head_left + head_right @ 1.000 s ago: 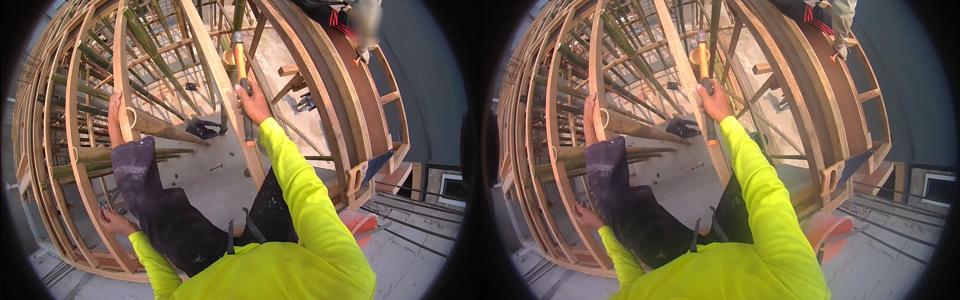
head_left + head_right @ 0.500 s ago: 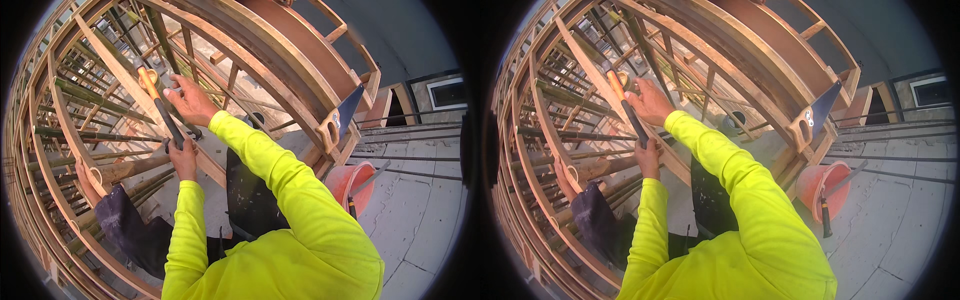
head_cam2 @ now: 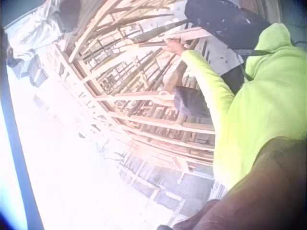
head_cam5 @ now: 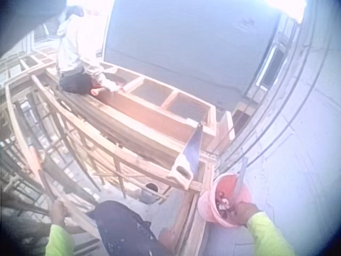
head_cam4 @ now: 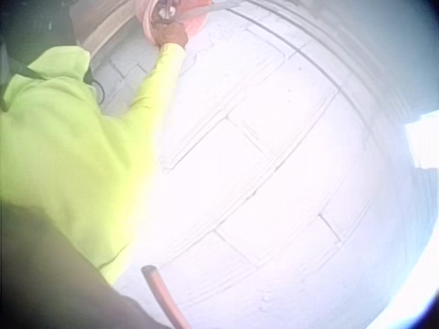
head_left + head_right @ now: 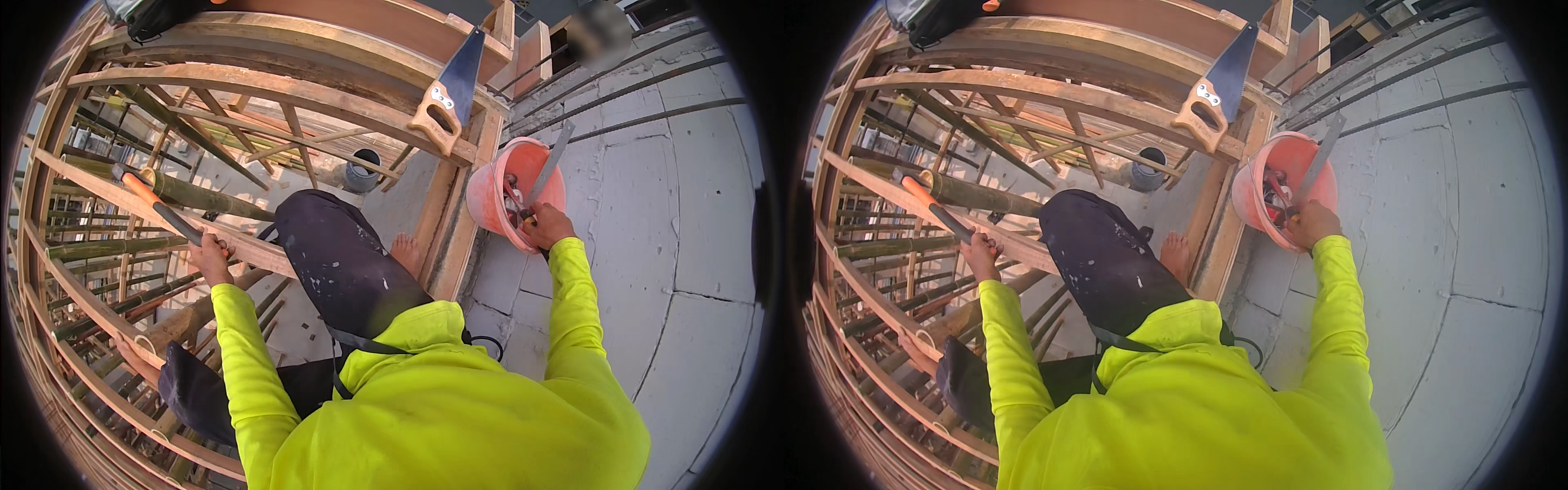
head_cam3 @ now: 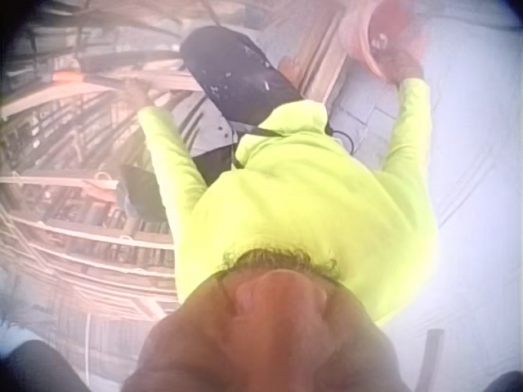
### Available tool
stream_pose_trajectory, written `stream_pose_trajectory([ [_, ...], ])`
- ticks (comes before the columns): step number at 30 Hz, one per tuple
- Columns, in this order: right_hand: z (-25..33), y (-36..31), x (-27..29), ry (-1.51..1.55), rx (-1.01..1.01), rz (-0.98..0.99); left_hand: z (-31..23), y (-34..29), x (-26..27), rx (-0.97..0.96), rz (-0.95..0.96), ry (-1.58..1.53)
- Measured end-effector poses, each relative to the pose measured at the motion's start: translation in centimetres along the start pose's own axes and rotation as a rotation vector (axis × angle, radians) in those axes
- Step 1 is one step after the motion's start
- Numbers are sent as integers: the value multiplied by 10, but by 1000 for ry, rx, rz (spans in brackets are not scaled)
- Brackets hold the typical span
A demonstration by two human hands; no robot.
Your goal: The person assembles a curved bamboo framework by cutting bamboo poles with a hand saw, hammering them into place, and securing joints with a hammer and pliers. The person works on a partially built dome-like structure on a concrete floor.
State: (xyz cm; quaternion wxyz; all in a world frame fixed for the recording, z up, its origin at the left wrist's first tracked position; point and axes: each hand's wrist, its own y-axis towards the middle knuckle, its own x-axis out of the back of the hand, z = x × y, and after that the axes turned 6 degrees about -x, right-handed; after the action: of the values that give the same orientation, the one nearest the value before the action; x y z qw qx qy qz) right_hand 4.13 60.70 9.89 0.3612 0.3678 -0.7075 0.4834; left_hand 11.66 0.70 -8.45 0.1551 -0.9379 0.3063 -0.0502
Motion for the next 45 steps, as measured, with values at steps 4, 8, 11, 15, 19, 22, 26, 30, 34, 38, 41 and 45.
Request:
stream_pose_trajectory([
  [4,-24,-4,-49,339,-128,-73,-9,-2,-10,-72,38,64],
  [8,-125,23,-99,528,-21,-153,-16,-7,-10,-70,50,81],
  [11,-51,-50,-21,975,-190,-185,-5,-11,12,-79,-1,80],
  [15,-19,-85,25,1179,139,-388,-4,-7,2,-93,-44,81],
  [19,133,-109,49,1390,515,-199,-10,-8,-11,-109,-41,134],
  [22,274,-86,57,1177,776,132,33,15,-7,-258,-121,230],
  [26,435,-96,118,1104,1275,16,10,-2,-10,-195,-107,268],
  [30,548,-152,177,1569,1669,-193,-5,-20,7,-149,-125,274],
  [34,592,-20,94,665,1472,-315,-18,-20,-10,-127,-78,265],
  [38,580,-66,80,435,1467,-176,-11,-20,6,-142,-140,289],
  [41,583,-96,123,935,1664,-315,-25,-25,8,-21,-78,230],
  [45,595,-97,147,1592,1703,-22,-21,-23,5,-54,-100,257],
])
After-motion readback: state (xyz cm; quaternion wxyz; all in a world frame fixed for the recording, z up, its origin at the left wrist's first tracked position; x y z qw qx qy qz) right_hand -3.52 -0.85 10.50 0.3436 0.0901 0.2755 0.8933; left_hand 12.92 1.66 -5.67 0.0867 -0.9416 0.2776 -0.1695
